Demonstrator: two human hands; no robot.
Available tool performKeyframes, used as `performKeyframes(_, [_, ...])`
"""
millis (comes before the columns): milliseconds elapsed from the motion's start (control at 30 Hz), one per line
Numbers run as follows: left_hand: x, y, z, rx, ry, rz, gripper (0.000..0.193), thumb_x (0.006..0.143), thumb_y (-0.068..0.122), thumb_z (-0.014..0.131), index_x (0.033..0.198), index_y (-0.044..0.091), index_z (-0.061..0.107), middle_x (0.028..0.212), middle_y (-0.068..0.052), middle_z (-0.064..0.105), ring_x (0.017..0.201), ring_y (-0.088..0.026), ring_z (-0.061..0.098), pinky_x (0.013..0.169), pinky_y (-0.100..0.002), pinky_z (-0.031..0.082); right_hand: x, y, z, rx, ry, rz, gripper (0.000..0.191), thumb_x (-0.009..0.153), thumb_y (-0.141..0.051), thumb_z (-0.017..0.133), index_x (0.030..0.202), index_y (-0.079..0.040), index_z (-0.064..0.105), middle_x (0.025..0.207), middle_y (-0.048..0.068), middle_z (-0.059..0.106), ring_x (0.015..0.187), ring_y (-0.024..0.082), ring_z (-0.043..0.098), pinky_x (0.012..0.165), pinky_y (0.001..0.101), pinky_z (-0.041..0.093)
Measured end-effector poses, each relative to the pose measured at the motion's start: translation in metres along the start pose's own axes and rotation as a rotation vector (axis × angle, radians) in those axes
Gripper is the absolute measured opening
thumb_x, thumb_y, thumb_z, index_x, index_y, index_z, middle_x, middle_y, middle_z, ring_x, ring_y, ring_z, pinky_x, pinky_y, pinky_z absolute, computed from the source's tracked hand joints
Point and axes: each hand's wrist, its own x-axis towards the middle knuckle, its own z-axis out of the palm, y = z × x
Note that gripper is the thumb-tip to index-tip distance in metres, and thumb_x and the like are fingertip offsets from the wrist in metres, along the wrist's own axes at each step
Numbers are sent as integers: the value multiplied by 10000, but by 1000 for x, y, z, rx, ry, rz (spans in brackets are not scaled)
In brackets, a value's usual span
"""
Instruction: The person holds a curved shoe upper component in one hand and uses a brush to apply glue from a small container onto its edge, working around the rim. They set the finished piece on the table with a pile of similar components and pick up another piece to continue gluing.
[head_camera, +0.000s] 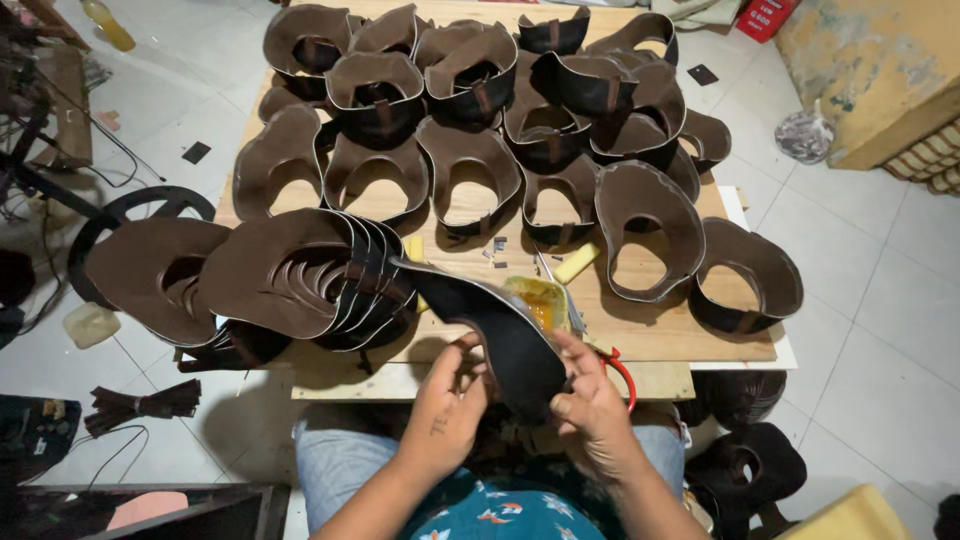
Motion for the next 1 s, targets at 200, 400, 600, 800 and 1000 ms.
performKeyframes(200, [20,-23,-28,736,172,298,224,914,96,643,1121,13,659,1045,-147,696,961,-306,668,834,-394,536,32,-35,2,-394,111,-325,982,740,-15,801,1545,-19,239,1475,164,508,1245,208,591,960,282,530])
performKeyframes(400, [41,-37,-50,1006,148,332,118,827,139,703,922,91,653,907,-112,635,906,-345,625,760,-472,515,96,-77,13,-720,226,-523,967,787,-46,817,1559,-16,235,1413,182,525,1238,241,597,1042,355,513])
performKeyframes(600, [43,-35,-43,1113,158,251,139,809,199,712,836,110,608,890,-95,590,888,-320,612,721,-471,526,169,-102,21,-1049,307,-905,979,822,-95,891,1575,-7,272,1482,208,514,1336,304,569,1159,380,453])
performKeyframes(800, [48,-34,-40,1178,143,140,164,806,240,701,840,120,595,896,-81,590,896,-305,611,714,-467,532,202,-106,44,-1276,452,-800,1093,825,-239,889,1568,63,148,1548,318,338,1407,416,462,1146,420,393])
performKeyframes(1000, [47,-36,-40,1211,133,143,154,826,259,677,850,132,593,887,-70,598,899,-305,608,737,-454,531,177,-86,38,-1031,429,-655,919,905,-129,769,1573,54,165,1587,298,294,1474,379,395,1187,437,360])
